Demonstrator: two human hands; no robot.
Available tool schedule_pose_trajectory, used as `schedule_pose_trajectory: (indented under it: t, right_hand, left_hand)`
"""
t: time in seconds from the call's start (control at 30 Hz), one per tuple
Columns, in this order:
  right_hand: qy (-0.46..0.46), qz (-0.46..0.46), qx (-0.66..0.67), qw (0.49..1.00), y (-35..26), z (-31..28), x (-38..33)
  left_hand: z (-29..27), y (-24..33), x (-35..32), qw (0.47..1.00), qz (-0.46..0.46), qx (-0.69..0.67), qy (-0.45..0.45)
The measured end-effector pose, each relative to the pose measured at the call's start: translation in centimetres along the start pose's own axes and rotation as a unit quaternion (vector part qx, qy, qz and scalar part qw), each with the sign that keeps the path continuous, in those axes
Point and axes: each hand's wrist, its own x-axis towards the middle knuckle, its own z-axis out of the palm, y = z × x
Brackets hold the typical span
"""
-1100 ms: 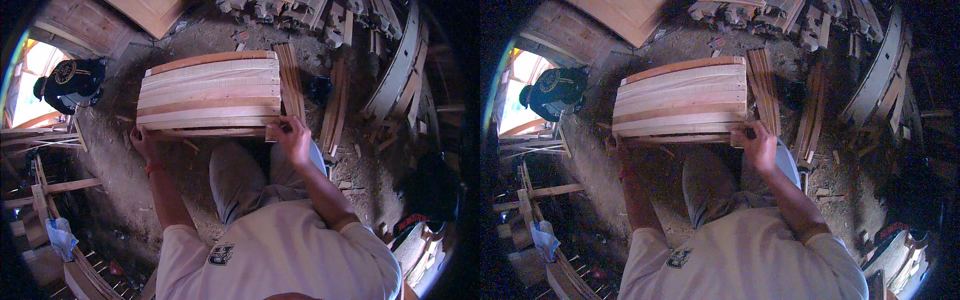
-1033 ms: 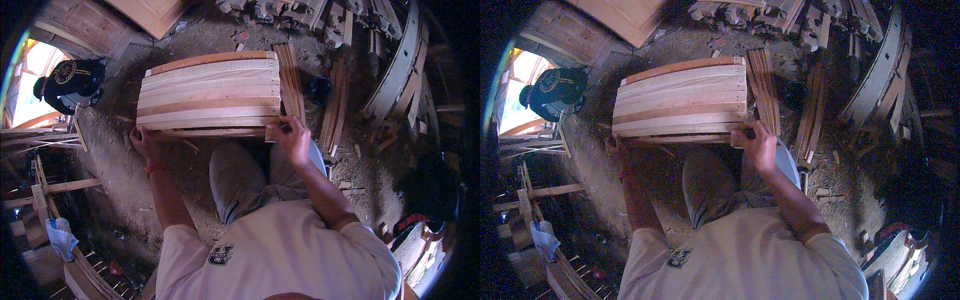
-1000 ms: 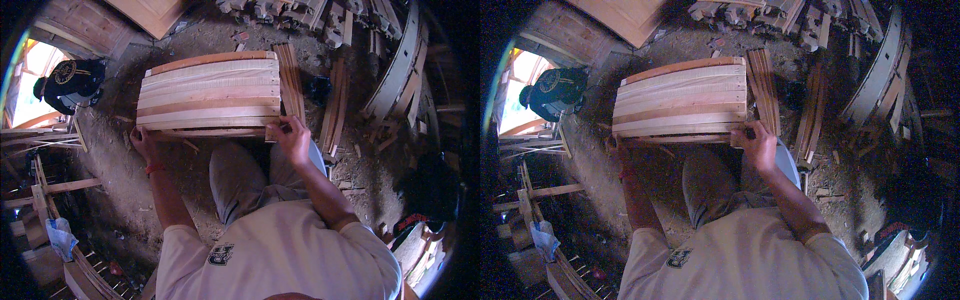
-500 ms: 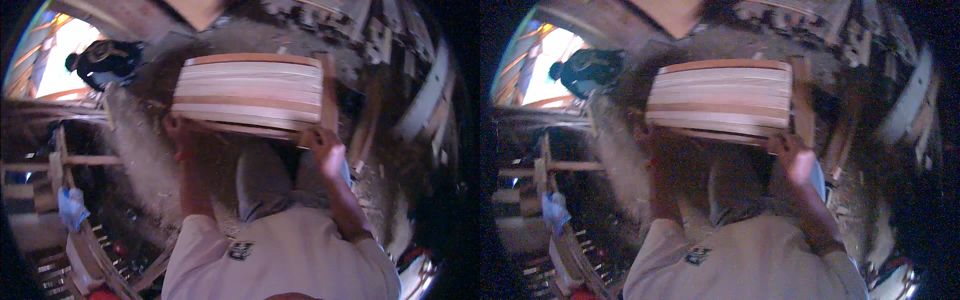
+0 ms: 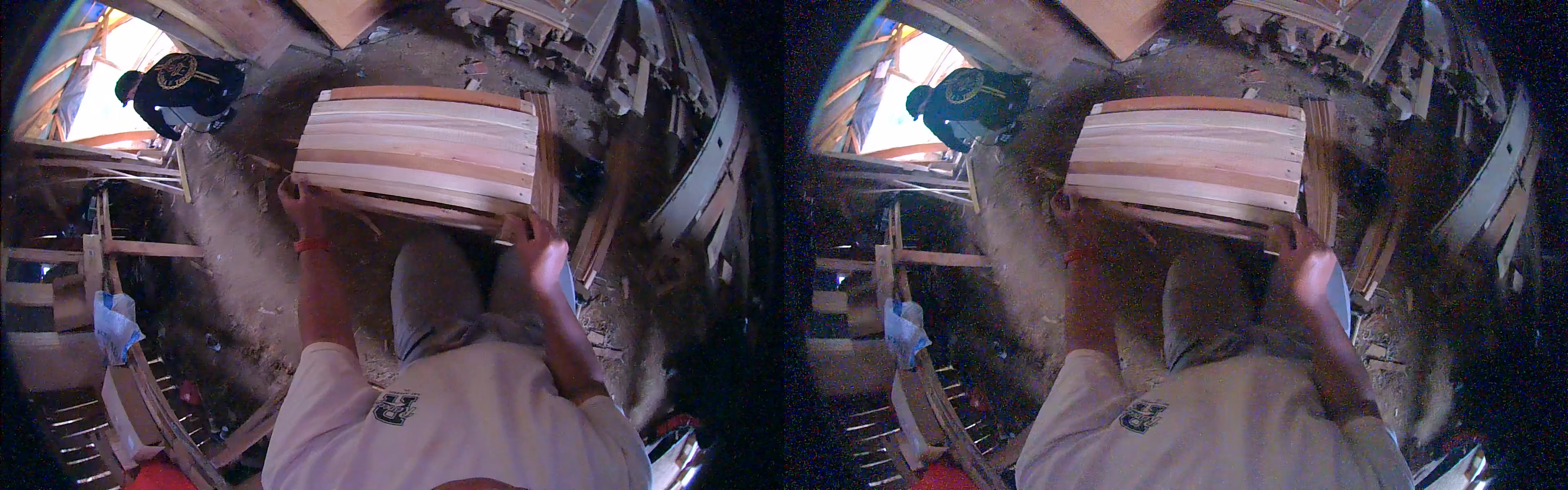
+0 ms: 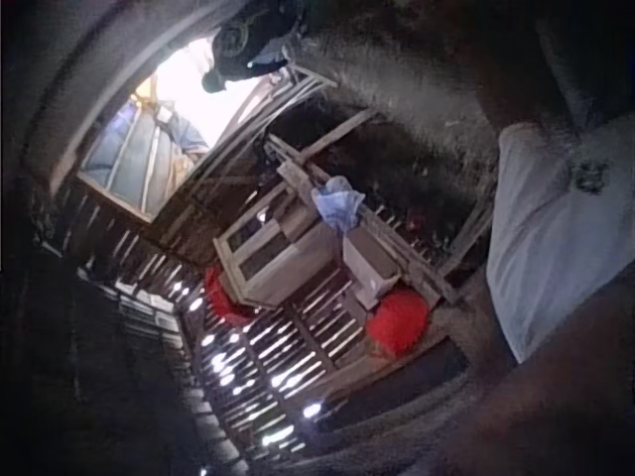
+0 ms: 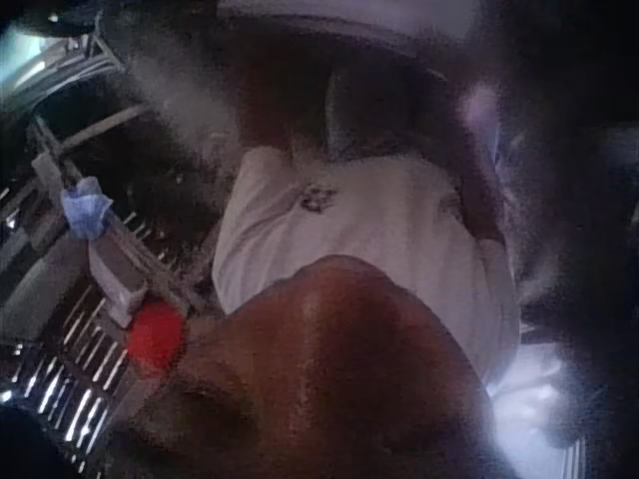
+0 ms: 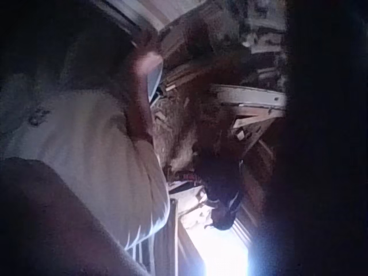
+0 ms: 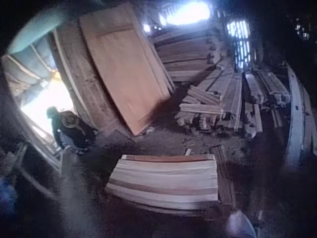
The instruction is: The person assembles a wooden crate by placing slats into a frame and securing them with a hammer and nails. The person repeatedly adjusts the slats and hammers nails to fasten the structure.
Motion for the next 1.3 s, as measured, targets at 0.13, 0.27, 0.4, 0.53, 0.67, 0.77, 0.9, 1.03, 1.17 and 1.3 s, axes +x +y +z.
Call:
schedule_pose_trajectory:
  t: [0.13, 0.27, 0.4, 0.53, 0.67, 0.77, 0.9, 1.03, 1.17, 1.3]
  right_hand:
    - [-0.008, -0.031, -0.021, 0.999, 0.1, 0.2, 0.0]
    - [-0.002, -0.048, -0.045, 0.998, 0.4, 0.2, 0.1]
    - [0.004, -0.07, -0.06, 0.996, 0.0, 0.4, 0.1]
    - [0.011, -0.079, -0.055, 0.995, 0.9, 0.5, 0.0]
    - [-0.006, -0.072, -0.039, 0.997, -0.2, -0.1, 0.3]
    - [0.0, -0.068, -0.04, 0.997, 0.6, 0.2, 0.0]
    - [0.009, -0.038, -0.04, 0.998, -0.3, -0.3, 0.4]
    - [0.02, -0.14, 0.023, 0.99, 0.1, -0.7, 1.1]
    - [0.003, -0.144, 0.016, 0.99, 0.2, -0.9, 1.4]
    - [-0.009, -0.125, 0.02, 0.992, -0.3, -1.1, 1.6]
  left_hand:
    - [0.3, -0.9, 0.6, 0.999, -0.019, 0.009, 0.028]
    - [1.5, 0.6, 0.2, 0.999, -0.01, 0.012, 0.043]
    - [0.5, 0.5, 0.7, 0.999, -0.008, -0.014, 0.047]
    - [0.3, 5.1, 0.0, 0.971, -0.193, -0.138, -0.045]
    - [-1.2, 5.5, -0.2, 0.979, -0.161, -0.102, -0.075]
    - [-0.7, 3.8, -1.0, 0.99, -0.057, -0.091, -0.091]
    - [-1.2, 2.0, 0.3, 0.993, -0.043, -0.059, -0.088]
    - [-1.5, 2.6, -0.7, 0.994, -0.026, 0.068, -0.085]
    - [-2.2, 3.1, -0.8, 0.988, -0.062, -0.057, -0.129]
    - [-3.1, 3.0, 0.6, 0.987, -0.002, 0.084, -0.138]
